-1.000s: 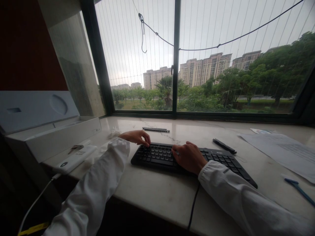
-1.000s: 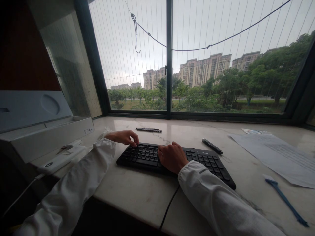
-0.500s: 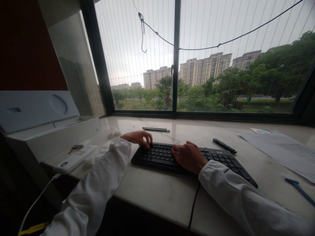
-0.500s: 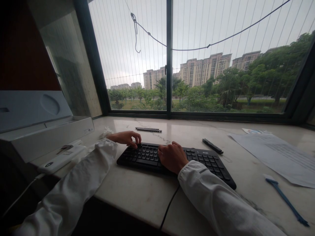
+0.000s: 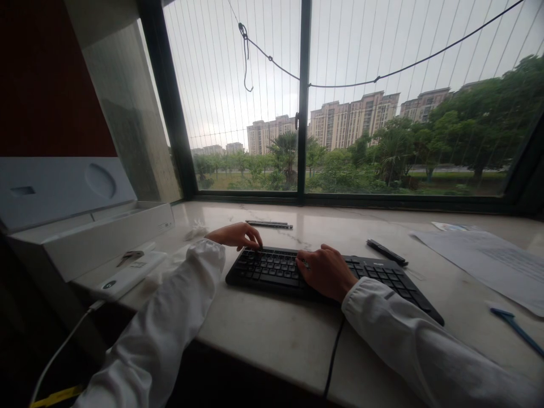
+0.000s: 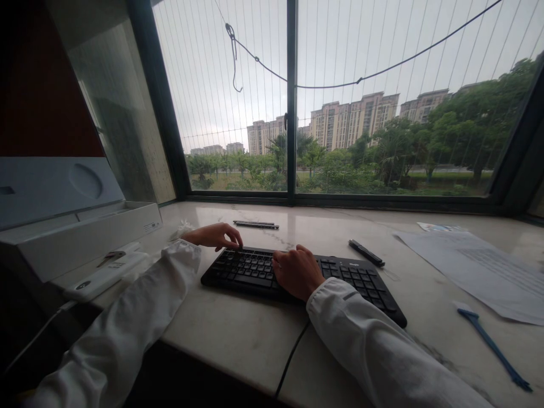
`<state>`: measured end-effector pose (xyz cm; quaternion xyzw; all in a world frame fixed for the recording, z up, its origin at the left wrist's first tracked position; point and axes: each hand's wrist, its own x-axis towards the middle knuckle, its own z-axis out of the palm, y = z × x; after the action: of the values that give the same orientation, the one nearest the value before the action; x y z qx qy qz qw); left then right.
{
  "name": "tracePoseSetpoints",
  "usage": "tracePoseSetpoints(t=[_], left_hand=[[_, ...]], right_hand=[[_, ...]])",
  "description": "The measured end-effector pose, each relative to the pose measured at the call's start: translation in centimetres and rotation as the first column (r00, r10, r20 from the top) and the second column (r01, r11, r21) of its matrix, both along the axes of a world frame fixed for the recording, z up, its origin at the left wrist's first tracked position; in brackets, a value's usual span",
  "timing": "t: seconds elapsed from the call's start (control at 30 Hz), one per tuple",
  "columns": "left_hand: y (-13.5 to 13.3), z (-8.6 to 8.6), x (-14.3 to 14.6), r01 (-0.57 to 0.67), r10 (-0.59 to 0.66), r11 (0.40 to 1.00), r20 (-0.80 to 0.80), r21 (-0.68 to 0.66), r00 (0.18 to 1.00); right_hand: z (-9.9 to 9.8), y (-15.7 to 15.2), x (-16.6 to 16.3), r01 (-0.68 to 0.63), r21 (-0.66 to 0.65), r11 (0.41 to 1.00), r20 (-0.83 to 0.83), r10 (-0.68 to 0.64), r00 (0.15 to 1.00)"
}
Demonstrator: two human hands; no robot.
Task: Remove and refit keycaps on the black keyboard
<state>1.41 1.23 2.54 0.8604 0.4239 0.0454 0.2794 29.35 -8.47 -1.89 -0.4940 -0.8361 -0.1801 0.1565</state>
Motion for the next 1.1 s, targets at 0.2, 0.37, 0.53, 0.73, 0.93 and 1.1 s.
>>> tracePoseSetpoints(t=[0.2,0.37,0.53,0.73,0.93,1.1], left_hand=[[-0.2,1.2,-2.1,-0.100,0.086,0.990,-0.131,-0.104,0.988],[-0.1,1.1,-2.6,-0.119,0.101,0.977,-0.107,-0.179,0.989],[0.4,0.5,-2.5,-0.178,0.142,0.967,-0.194,-0.183,0.971],[0.6,0.0,-2.7,-0.222,0.181,0.962,-0.238,-0.161,0.954],[0.8,-0.1,-2.7,-0.223,0.180,0.959,-0.235,-0.173,0.955],[0.9,-0.2,-2.7,-0.234,0.194,0.958,-0.229,-0.165,0.954]], right_hand=[[0.2,-0.2,-0.1,0.008,-0.020,1.000,0.006,-0.008,1.000],[0.5,-0.5,-0.3,0.024,-0.038,0.999,0.013,-0.024,1.000],[0.4,-0.4,-0.1,0.023,-0.024,0.999,0.020,-0.022,1.000],[0.3,-0.3,-0.1,0.011,-0.019,1.000,0.004,-0.011,1.000],[0.4,-0.4,-0.2,0.021,-0.027,0.999,0.009,-0.021,1.000],[0.4,-0.4,-0.2,0.018,-0.024,1.000,0.018,-0.017,1.000]])
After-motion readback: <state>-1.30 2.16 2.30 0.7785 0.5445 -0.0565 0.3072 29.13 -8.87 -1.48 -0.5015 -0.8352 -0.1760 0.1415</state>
